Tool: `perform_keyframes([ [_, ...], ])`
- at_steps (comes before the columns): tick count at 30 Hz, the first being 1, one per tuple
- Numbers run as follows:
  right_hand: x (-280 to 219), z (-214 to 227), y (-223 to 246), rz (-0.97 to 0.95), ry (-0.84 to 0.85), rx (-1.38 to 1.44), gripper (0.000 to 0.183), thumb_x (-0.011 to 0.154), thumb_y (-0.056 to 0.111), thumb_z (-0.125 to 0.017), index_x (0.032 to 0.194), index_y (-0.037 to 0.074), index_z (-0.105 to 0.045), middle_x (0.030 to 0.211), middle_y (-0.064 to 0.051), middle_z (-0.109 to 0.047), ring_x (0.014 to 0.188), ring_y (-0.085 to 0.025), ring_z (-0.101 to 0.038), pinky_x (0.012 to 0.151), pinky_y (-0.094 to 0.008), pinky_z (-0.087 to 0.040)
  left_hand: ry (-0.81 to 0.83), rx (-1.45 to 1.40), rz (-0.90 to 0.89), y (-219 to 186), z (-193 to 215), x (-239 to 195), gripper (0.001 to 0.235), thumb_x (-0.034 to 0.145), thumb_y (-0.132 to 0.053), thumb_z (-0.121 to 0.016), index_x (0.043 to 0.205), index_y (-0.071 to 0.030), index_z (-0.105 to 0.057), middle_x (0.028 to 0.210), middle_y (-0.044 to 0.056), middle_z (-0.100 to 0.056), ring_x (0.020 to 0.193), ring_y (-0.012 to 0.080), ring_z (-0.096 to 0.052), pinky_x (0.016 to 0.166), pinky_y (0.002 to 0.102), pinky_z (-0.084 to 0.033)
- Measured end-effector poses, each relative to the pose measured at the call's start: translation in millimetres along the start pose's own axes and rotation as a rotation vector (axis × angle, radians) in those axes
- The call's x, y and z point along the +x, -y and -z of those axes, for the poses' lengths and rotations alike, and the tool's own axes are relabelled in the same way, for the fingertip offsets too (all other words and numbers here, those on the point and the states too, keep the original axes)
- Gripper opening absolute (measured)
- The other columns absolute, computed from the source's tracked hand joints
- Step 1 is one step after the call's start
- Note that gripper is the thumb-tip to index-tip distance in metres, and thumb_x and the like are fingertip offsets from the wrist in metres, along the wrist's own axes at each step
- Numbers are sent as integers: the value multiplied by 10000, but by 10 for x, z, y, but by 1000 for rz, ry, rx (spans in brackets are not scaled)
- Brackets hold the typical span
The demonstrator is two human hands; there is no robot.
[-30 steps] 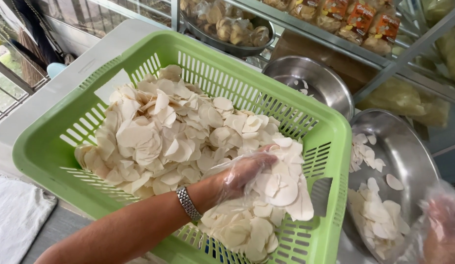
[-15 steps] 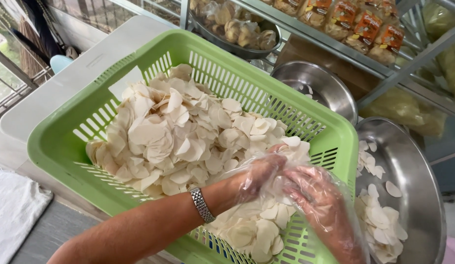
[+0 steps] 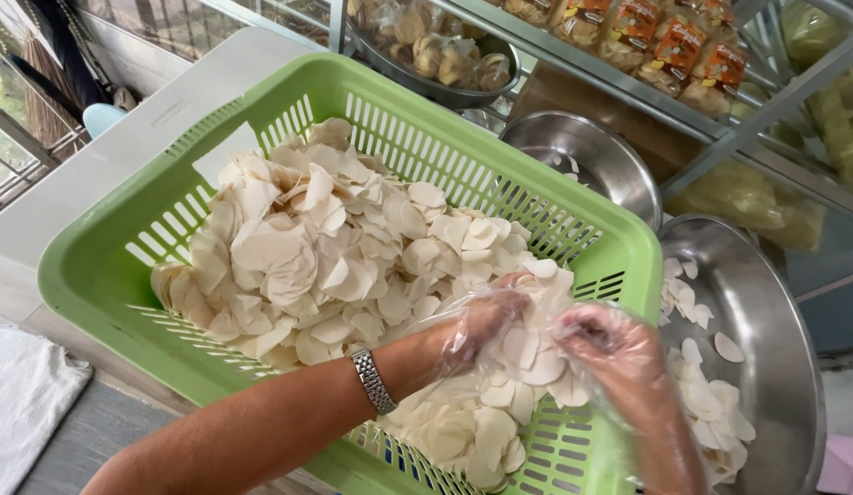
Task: The person wearing transparent gloves picks up thin, white, round food slices from a green basket and transfers them into a metal bowl. The person repeatedly handles the slices, separating them and moving them between containers.
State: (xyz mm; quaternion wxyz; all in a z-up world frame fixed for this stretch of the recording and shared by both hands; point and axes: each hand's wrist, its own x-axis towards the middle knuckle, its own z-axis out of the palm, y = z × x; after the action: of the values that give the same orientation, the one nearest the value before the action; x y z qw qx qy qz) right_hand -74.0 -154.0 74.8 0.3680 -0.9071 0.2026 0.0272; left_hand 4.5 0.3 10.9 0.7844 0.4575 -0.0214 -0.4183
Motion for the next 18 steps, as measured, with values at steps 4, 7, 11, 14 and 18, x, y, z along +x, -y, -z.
perform_keyframes([
  [4, -83, 169, 284, -128, -55, 501, 96, 920, -91, -670, 997, -53, -713, 1127, -217, -753, 1036, -312, -739, 903, -387, -646, -74, 73, 44, -107, -18, -70, 660, 922, -160, -435, 1571, -194, -321, 1613, 236, -337, 1444, 395, -408, 1203, 540, -338],
  [7, -182, 345, 610, -134, -228, 400, 90, 942, -73, -647, 907, 1, -683, 1126, -170, -780, 1111, -254, -752, 915, -295, -630, -73, 34, 56, -136, 3, -89, 644, 945, -176, -409, 1579, -227, -308, 1616, 235, -339, 1427, 390, -436, 1181, 516, -384],
  [11, 328, 776, 304, 486, -434, 402, 292, 963, -107, -609, 835, 152, -648, 1069, -47, -745, 1152, -158, -800, 1226, -230, -691, -85, 179, 38, -233, 39, -132, 710, 958, -269, -384, 1626, -221, -149, 1715, 106, -34, 1575, 326, -132, 1265, 550, -91],
  [14, 1560, 1243, -414, 898, -626, 290, 130, 1066, -139, -779, 1102, -30, -717, 1027, -128, -707, 983, -185, -676, 942, -287, -565, -93, 131, 70, -409, -32, -269, 745, 944, -232, -394, 1636, -289, -124, 1700, 164, -85, 1564, 358, -191, 1251, 597, -160],
  [18, 3482, 1153, -1216, 967, -1902, -880, 303, 1124, 251, -611, 845, 225, -493, 732, 102, -567, 563, -7, -503, 504, -150, -467, -212, 103, 105, -386, 7, -182, 757, 935, -199, -455, 1634, -320, -190, 1698, 132, -196, 1544, 309, -316, 1273, 502, -187],
])
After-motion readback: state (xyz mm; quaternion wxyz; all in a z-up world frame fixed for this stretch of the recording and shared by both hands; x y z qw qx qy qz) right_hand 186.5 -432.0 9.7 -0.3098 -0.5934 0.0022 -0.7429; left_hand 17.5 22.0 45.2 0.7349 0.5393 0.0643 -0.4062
